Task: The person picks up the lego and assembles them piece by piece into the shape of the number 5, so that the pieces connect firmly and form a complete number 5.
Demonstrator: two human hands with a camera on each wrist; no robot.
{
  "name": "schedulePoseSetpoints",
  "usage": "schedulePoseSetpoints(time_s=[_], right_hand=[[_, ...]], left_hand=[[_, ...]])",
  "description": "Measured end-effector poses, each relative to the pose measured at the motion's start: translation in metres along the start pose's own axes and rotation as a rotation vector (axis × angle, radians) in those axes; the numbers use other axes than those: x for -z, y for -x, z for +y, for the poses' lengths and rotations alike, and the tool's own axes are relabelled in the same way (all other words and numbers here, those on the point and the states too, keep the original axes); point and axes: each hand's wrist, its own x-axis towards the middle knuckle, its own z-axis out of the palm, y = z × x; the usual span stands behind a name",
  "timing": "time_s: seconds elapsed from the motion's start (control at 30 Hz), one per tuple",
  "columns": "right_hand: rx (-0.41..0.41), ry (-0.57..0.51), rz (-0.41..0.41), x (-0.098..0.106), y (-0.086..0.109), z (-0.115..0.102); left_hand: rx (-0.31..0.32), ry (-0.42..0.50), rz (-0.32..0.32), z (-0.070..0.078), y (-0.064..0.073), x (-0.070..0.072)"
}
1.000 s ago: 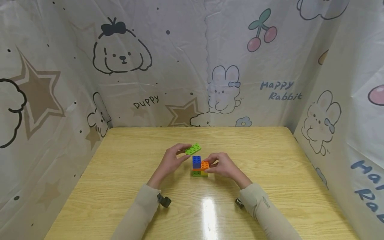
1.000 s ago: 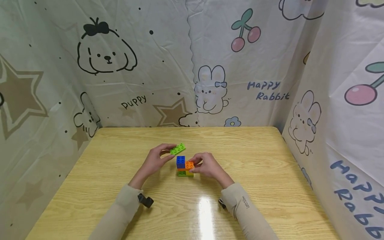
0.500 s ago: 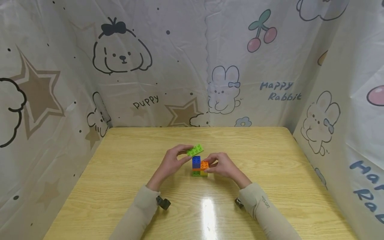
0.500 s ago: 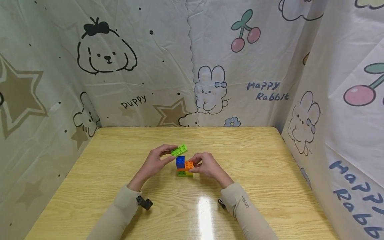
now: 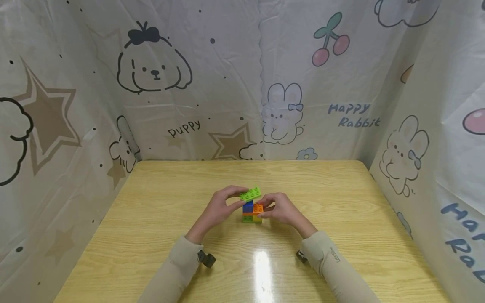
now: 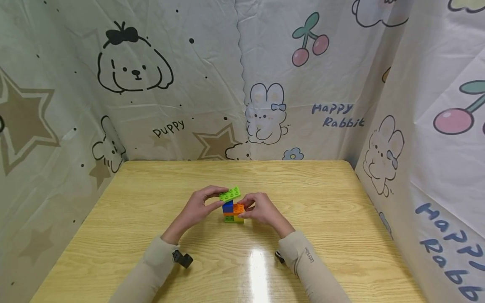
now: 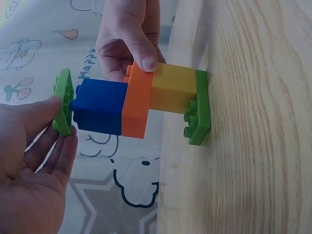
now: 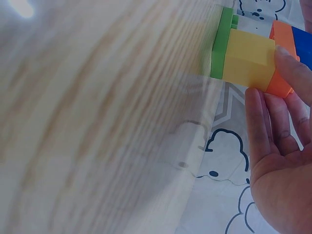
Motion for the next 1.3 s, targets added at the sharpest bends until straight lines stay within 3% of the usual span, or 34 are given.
schedulePoseSetpoints(time_s=[0.67,1.13,1.3], right_hand=[[0.011,-0.007,0.004,-0.0019,-0.0002,0.0024],[0.000,-0.032,-0.007,-0.0003,-0.0002,0.0016],[0.005,-0.034,-0.009,0.0007,-0.0006,0.0024]], left_hand=[[-0.055,-0.027,-0.064,-0.0036,0.0010,-0.0024],[-0.051,0.003,-0.082,-0.0062,0.0005,-0.0031],[-0.088,0.013,-0.080,-0.0076,-0.0005,-0.0026]])
